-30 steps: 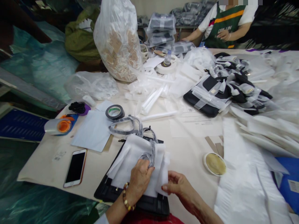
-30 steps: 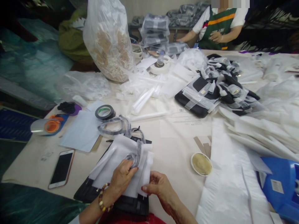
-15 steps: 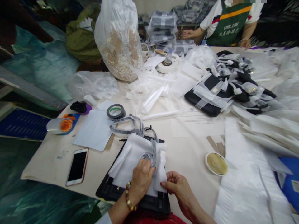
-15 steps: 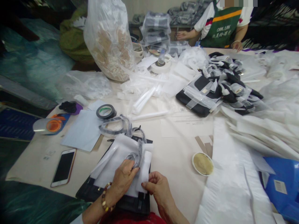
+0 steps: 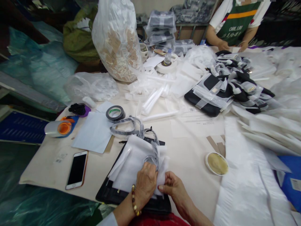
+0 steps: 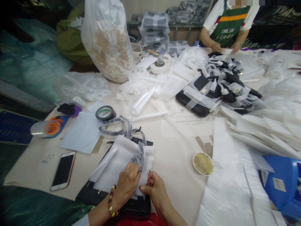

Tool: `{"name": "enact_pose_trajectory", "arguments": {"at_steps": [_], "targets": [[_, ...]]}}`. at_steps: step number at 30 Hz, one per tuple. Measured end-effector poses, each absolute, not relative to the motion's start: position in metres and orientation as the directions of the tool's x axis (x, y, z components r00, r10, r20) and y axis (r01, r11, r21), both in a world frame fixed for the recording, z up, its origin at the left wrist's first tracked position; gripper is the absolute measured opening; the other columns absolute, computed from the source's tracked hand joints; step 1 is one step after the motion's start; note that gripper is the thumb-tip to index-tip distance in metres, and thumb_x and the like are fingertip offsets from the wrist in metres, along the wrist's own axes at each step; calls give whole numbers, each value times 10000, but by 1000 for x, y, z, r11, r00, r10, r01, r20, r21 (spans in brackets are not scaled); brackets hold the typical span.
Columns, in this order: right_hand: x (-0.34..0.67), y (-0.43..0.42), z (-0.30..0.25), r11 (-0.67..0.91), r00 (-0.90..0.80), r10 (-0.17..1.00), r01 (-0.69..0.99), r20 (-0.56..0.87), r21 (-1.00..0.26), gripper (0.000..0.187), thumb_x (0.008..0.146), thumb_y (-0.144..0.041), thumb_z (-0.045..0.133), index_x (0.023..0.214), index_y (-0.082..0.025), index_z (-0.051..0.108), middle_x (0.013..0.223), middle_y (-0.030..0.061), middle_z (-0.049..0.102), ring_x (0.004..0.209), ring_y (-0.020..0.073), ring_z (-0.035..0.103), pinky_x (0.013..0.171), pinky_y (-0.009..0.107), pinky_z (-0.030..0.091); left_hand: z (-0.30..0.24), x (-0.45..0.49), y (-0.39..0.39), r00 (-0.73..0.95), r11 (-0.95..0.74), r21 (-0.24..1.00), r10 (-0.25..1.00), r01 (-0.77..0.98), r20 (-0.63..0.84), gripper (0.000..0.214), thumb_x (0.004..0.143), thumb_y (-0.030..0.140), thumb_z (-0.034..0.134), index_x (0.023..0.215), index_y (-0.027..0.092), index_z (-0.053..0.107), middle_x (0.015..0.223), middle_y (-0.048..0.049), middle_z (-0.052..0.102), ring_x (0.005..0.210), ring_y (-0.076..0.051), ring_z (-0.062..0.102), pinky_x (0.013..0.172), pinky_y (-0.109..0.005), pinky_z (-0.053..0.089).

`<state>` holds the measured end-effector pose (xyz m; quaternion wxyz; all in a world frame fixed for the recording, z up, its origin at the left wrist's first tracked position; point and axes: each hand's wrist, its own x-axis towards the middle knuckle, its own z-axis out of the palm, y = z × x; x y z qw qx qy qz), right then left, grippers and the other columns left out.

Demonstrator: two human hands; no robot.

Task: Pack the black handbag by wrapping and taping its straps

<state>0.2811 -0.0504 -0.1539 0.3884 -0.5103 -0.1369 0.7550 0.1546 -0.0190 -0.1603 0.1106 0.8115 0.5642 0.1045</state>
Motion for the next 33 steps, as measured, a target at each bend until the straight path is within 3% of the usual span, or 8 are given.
{"name": "enact_pose_trajectory", "arguments": {"at_steps": [4,8,12,16,24,33], "targets": [[280,-50,-158,-647,-167,742,-433,-650,-628,310,448,-148,702,735,-162,587,566,-39,585,542,122,501,556,243,352,-159,156,-20,361,-346,317,932,883,12,134,745,82,463,666,183,504,670,-35,561,698,-207,550,562,-290,447],[283,-47,-155,-696,-283,714,-392,-641,-602,200,492,-135,669,690,-149,636,583,-27,608,600,146,519,648,275,372,-156,157,-19,369,-344,330,929,879,-14,126,747,89,470,670,181,510,671,-34,564,702,-206,551,575,-294,448],[287,-46,-152,-673,-353,737,-458,-576,-581,315,524,-146,685,836,-166,656,699,-12,656,675,158,550,688,279,385,-152,154,-16,348,-306,360,936,882,-59,116,746,98,489,670,180,521,685,-33,575,709,-196,557,591,-285,445],[287,-52,-160,-586,-271,794,-579,-545,-566,373,549,-223,727,911,-174,652,767,14,675,715,169,567,674,277,392,-145,146,-15,337,-248,398,926,883,-171,107,758,129,519,664,179,522,699,-25,576,714,-186,557,604,-279,439],[280,-53,-170,-504,-172,794,-722,-583,-474,400,476,-210,788,853,-173,661,755,25,684,739,176,581,702,282,399,-136,133,-22,416,-277,429,867,860,-274,105,775,128,489,688,175,524,736,-27,567,752,-192,532,654,-298,422],[277,-47,-168,-526,-178,768,-725,-615,-446,329,458,-231,803,732,-151,639,673,8,662,617,129,566,638,251,405,-141,135,-26,387,-82,636,850,767,-358,174,759,84,387,654,177,490,767,-37,546,804,-183,490,717,-303,408]]}}
